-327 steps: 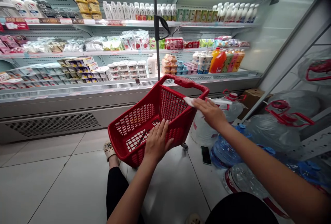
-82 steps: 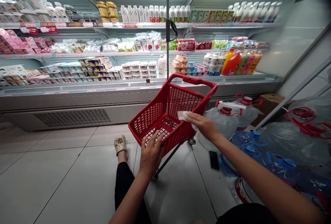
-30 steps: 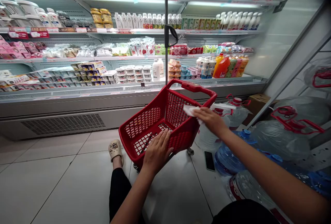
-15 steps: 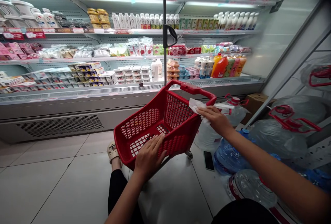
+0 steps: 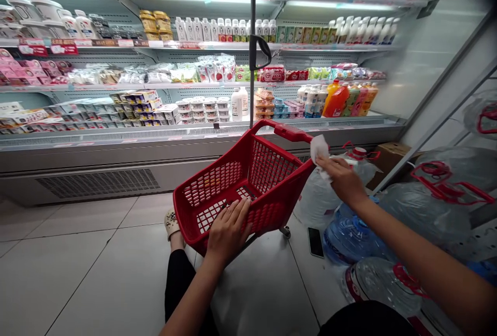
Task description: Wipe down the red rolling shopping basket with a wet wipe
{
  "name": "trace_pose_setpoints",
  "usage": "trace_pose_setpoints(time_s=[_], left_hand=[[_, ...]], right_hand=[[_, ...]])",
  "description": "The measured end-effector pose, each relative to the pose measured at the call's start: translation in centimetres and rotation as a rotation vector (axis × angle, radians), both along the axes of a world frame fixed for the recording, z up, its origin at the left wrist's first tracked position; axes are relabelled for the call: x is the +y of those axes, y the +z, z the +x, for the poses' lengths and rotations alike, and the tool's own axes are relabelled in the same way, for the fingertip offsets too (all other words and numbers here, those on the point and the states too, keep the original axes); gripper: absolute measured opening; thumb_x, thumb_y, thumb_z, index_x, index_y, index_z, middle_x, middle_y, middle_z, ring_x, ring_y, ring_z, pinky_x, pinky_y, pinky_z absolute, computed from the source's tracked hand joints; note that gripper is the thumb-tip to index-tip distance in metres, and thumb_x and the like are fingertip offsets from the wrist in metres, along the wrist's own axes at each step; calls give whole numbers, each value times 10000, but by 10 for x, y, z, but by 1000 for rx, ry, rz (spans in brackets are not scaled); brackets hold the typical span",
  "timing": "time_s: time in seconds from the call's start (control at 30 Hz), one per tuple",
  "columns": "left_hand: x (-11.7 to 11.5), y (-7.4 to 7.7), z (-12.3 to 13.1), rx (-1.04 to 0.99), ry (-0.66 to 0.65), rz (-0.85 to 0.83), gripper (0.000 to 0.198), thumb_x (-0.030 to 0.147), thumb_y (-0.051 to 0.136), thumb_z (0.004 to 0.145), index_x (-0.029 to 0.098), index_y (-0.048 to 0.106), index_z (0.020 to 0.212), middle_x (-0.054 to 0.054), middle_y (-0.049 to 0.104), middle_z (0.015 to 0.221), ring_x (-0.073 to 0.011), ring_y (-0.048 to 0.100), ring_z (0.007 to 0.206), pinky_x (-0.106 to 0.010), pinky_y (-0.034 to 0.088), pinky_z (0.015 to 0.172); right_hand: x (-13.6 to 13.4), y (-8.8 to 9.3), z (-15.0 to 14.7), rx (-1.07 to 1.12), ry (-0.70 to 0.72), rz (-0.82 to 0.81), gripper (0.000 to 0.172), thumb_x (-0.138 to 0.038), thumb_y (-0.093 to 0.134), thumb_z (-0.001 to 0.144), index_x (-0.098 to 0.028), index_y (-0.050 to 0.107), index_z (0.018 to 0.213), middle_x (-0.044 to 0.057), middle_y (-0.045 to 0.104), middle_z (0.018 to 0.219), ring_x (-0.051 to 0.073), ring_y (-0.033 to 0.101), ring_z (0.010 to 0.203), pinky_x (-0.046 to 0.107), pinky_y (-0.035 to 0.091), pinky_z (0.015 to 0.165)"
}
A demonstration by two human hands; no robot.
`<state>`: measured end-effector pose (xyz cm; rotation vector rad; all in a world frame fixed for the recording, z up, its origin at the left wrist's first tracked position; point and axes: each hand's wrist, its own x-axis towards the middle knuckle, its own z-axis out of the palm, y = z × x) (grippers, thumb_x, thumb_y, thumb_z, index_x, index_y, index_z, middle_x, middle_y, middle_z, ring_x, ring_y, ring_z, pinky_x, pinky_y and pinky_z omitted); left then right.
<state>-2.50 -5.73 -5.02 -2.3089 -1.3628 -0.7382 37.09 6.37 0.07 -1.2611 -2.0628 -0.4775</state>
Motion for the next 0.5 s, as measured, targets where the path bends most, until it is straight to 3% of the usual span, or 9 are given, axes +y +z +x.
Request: trace_pose_setpoints(time_s=[0.33, 0.4, 0.5], left_hand=[[13, 2, 10, -36, -8, -46, 683, 372, 586, 989, 207, 353, 1609, -81, 558, 1543, -281, 585, 1370, -421, 499, 1133], [14, 3, 7, -33, -12, -46, 685, 361, 583, 989, 220, 344, 1615, -78, 562, 1539, -280, 588, 1368, -423, 507, 1126], [15, 3, 4, -26, -10, -42, 672, 351, 568, 996, 237, 341, 1618, -74, 567, 1535, -281, 591, 1365, -427, 498, 1134]], right_hand=[[-39, -43, -140, 168, 415, -141, 551, -100, 490, 962, -325, 608, 1450, -8, 682, 1397, 228, 645, 1186, 408, 588, 1021], [-36, -37, -141, 216, 434, -144, 498, -129, 502, 974, -355, 656, 1391, -27, 729, 1312, 214, 669, 1151, 379, 601, 989], [-15, -12, -110, 292, 332, -80, 453, -151, 502, 976, -307, 689, 1358, 27, 751, 1252, 253, 650, 1166, 436, 577, 1013]])
